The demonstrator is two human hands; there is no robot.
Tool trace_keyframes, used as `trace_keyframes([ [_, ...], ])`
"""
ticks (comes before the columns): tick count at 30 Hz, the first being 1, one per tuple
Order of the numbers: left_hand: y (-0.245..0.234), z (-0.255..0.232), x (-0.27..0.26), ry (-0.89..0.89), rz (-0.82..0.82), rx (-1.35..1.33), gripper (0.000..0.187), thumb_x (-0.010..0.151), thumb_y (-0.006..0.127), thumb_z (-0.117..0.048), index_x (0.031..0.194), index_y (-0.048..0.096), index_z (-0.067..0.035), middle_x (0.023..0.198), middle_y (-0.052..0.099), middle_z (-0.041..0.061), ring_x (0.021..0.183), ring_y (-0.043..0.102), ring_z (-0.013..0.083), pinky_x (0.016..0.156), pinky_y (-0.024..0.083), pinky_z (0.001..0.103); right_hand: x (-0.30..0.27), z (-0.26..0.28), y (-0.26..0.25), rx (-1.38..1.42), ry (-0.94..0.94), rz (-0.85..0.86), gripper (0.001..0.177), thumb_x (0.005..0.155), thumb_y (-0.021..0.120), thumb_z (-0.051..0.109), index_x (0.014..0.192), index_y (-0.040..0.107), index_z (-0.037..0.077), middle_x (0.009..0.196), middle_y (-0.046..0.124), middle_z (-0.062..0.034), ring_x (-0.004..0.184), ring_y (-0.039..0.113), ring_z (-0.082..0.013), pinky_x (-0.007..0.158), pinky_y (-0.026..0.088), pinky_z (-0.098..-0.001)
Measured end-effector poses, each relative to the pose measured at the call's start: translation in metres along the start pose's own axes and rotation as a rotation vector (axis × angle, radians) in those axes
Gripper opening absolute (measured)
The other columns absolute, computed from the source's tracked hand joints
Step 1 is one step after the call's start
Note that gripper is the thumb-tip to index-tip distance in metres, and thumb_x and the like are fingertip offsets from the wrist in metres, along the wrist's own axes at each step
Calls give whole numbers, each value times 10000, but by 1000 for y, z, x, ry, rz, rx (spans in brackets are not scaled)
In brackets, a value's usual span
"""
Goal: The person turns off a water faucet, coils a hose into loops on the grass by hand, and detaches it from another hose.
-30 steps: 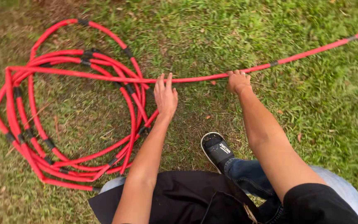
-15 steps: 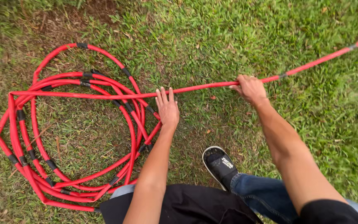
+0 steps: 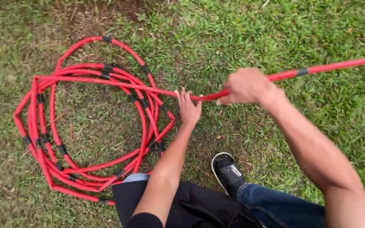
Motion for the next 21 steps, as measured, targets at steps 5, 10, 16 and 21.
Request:
trace_keyframes([
  [5,3,19,-39,-161,-86,-334,501,943,674,-364,1283,550,-18,1379,455,187,1321,295,393,1087,294,482,8,139,-27,72,-401,-183,311,731,767,402,814,783,102,717,716,-201,699,723,-406,668,594,-511],
  [10,11,69,-77,-618,-93,-1077,430,977,618,-391,1201,598,-24,1172,560,139,1092,439,313,893,380,427,44,290,0,89,-736,-52,258,676,751,264,753,743,18,737,709,-215,749,723,-408,667,583,-518],
  [16,-45,160,-152,-998,-630,-1250,415,1017,549,-423,1103,655,-31,924,685,82,818,612,217,660,483,360,115,444,64,394,-1076,91,295,679,784,280,795,725,15,767,716,-203,742,714,-372,701,571,-506],
  [21,-111,241,-199,-960,-916,-1151,273,1016,537,-285,1054,626,-30,724,636,67,556,588,182,450,470,312,160,490,110,646,-1163,270,339,710,841,200,959,681,34,878,721,-109,760,696,-235,680,571,-441],
])
Point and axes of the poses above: each hand's wrist, its own x-axis towards the middle knuckle, its own y-axis out of the palm, z = x × y, the point moved 8 cm from there along x, towards the middle knuckle
